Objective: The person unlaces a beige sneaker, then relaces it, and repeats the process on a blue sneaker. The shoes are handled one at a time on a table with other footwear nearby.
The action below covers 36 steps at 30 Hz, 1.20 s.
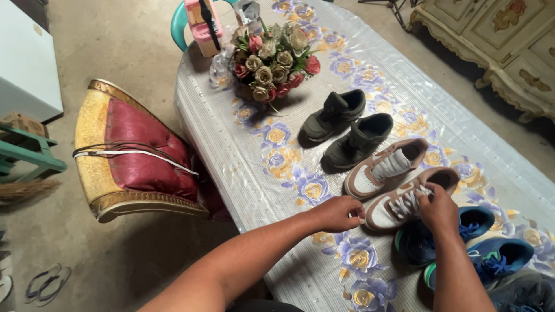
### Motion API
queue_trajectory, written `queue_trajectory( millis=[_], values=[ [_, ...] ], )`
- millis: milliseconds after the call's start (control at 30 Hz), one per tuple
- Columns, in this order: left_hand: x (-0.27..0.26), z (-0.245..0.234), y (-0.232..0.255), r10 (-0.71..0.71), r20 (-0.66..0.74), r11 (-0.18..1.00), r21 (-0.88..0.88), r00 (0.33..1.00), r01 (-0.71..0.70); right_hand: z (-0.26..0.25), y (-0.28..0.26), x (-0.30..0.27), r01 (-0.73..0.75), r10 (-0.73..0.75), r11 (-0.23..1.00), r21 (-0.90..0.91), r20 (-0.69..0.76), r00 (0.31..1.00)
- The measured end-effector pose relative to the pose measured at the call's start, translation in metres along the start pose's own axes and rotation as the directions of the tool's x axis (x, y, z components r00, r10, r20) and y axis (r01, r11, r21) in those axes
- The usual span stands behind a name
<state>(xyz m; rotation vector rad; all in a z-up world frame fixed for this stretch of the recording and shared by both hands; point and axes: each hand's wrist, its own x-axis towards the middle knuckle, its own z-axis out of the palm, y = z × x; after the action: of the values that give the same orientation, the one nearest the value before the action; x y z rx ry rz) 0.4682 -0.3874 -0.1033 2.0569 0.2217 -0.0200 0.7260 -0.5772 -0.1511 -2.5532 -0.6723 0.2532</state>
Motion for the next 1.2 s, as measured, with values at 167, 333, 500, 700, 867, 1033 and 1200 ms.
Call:
queue_trajectory(
  millis=[167, 333, 500, 700, 867, 1033, 1200],
  values=[
    [-0.004, -0.005, -0.004, 0.009, -0.023, 1.0, 0.003, 1.0, -0.009, -0.022, -0.027, -0.034, 0.009, -0.01, 1.0, -0.012, -0.062, 0.998],
    [-0.016, -0.017, 0.0, 0.005, 0.006, 1.0, -0.02, 1.0, -0.005, -0.043, -0.066, -0.071, -0.028, 0.029, 0.998, 0.052, -0.019, 0.999],
    [-0.016, -0.022, 0.002, -0.05, 0.082, 0.998, -0.018, 0.995, 0.052, -0.054, -0.118, -0.105, -0.039, 0.031, 0.995, 0.091, 0.084, 0.996],
    [-0.023, -0.018, -0.025, -0.123, 0.093, 0.986, -0.097, 0.988, 0.132, -0.058, -0.201, -0.145, 0.074, -0.083, 0.99, 0.123, 0.068, 0.994],
    [-0.056, -0.047, -0.05, -0.069, 0.188, 0.793, -0.585, 0.98, 0.168, -0.054, -0.28, -0.174, 0.048, -0.056, 0.989, 0.14, 0.056, 0.997],
    [-0.096, -0.095, -0.06, 0.09, 0.13, 0.543, -0.837, 0.987, 0.061, -0.036, -0.358, -0.189, 0.251, -0.248, 0.951, 0.179, -0.039, 0.968],
    [-0.124, -0.136, -0.066, -0.033, 0.117, 0.381, -0.917, 0.993, 0.12, -0.006, -0.398, -0.208, 0.329, -0.291, 0.915, 0.233, -0.183, 0.939]
  ],
)
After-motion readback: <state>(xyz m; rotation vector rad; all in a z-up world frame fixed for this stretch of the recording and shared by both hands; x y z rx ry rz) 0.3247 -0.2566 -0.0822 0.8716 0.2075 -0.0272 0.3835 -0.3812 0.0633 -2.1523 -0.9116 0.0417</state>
